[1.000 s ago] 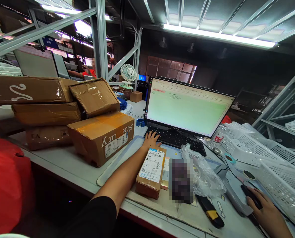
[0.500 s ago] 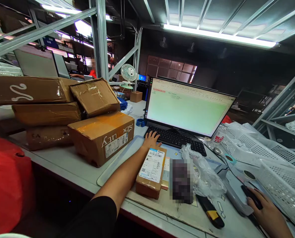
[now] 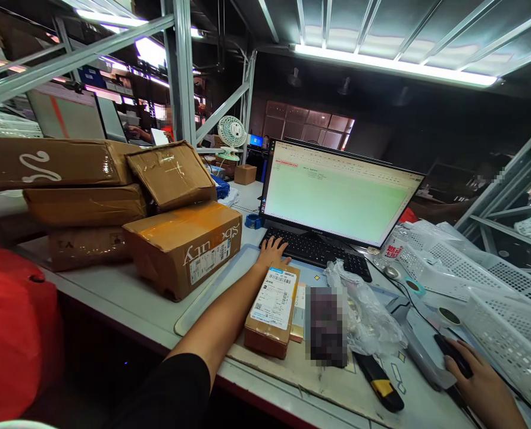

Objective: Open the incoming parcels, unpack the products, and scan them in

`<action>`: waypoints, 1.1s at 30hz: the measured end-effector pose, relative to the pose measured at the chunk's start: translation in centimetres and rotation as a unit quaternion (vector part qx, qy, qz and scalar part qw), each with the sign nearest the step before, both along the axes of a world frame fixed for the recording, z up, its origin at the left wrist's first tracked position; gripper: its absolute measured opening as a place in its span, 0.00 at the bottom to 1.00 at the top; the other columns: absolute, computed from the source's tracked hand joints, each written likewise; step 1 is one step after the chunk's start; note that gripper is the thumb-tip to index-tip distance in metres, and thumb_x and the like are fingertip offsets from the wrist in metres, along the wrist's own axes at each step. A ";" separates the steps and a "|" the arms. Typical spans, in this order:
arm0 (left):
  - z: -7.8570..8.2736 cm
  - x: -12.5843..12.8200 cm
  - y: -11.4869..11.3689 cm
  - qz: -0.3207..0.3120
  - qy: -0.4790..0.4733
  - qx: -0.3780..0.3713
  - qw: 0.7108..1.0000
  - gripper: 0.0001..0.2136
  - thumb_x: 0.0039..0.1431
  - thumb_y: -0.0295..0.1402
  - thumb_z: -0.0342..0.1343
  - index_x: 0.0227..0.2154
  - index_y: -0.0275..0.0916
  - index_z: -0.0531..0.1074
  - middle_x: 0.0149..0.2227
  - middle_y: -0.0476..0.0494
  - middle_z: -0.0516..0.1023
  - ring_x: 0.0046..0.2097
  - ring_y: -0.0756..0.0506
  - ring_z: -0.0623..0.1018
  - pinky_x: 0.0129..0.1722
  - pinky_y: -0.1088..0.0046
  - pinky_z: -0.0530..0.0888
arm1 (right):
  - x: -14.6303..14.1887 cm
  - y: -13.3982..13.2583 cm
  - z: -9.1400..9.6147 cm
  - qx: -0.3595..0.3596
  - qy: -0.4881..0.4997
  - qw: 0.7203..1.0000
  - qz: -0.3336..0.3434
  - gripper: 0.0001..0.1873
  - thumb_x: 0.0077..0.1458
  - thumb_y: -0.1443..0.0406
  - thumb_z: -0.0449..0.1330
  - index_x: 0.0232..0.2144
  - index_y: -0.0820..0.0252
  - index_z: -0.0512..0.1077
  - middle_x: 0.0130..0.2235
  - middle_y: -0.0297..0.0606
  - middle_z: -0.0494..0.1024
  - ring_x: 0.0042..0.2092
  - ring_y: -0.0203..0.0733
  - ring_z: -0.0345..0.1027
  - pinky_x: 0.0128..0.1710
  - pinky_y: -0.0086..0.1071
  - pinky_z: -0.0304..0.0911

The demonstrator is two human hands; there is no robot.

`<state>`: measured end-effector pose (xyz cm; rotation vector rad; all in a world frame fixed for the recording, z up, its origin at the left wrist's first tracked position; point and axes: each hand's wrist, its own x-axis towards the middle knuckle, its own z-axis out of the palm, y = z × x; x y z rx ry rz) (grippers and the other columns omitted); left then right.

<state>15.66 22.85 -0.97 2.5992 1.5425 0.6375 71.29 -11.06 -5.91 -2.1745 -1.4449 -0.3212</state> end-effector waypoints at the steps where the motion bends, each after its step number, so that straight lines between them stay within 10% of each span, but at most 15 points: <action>1: 0.0 0.0 0.0 0.001 0.000 0.001 1.000 0.30 0.70 0.50 0.52 0.71 0.49 0.63 0.76 0.39 0.58 0.77 0.27 0.52 0.74 0.38 0.51 | 0.1 0.0 -0.1 -0.003 -0.002 1.000 -0.001 0.38 0.60 0.39 0.49 0.59 0.55 0.77 0.62 0.49 0.76 0.57 0.66 0.76 0.52 0.55 0.75; 33: 0.3 0.2 -0.3 0.015 0.004 -0.004 1.000 0.30 0.70 0.49 0.53 0.71 0.47 0.64 0.76 0.39 0.58 0.77 0.28 0.52 0.75 0.41 0.50 | 0.9 0.1 -0.6 0.005 -0.002 1.000 0.016 0.37 0.61 0.40 0.50 0.58 0.55 0.78 0.62 0.49 0.76 0.57 0.65 0.77 0.53 0.54 0.74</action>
